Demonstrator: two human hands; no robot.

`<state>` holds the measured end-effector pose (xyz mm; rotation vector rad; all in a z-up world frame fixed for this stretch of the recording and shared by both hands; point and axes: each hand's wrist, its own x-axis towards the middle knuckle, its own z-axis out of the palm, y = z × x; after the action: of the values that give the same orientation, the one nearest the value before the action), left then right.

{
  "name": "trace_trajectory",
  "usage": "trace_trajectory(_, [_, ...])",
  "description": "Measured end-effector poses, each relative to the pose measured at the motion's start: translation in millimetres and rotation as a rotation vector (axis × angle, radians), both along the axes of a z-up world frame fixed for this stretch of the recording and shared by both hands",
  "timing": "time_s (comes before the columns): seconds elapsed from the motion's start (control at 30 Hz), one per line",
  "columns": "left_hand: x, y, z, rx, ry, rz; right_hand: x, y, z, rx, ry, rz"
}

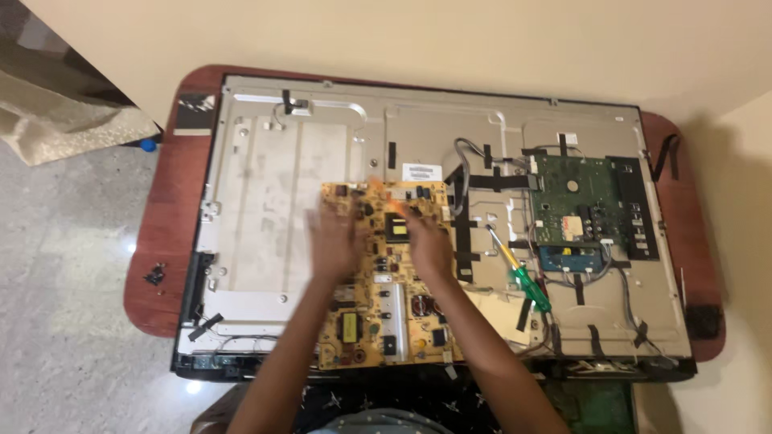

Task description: The person uses a screwdriver to remove screws from a circuit board inside an open appliance chassis. They then lift the board, flip it over, and use a plastic spudger to scrape the surface of the board.

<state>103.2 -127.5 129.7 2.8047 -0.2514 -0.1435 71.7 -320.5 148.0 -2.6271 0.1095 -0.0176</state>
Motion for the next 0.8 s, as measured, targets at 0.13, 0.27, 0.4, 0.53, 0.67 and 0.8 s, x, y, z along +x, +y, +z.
trace_trajectory(0.13, [-15.7,-22.5,3.6,0.108,-0.039,-0.175,8.1,-6.0,-10.6,-0.056,-0.035,0.069])
trace_trajectory(0.27, [-31.6,-9.7,-2.0,0.156,0.113,-0.18,-2.8,-5.7,-20.9,-0.042,-0.185,0.126])
trace_trajectory(0.4, [-35.2,4.7,-7.5,0.139,0.131,-0.166,-7.9,-5.2,-24.7,-0.051,0.013,0.032])
trace_trajectory(0.53, [-44.2,3.7,-9.7,0.135,0.119,-0.156,-13.2,-12.1,-27.4,-0.149,-0.241,0.021])
trace_trajectory(0.67, [-41.2,6.4,-15.7,0.062,0.034,-0.124,-16.5,-20.4,-28.8,-0.071,-0.268,0.029])
trace_trajectory(0.8, [-42.0,5.5,-26.1,0.052,0.036,-0.115,-14.0,-15.5,-29.1,0.087,0.005,-0.112])
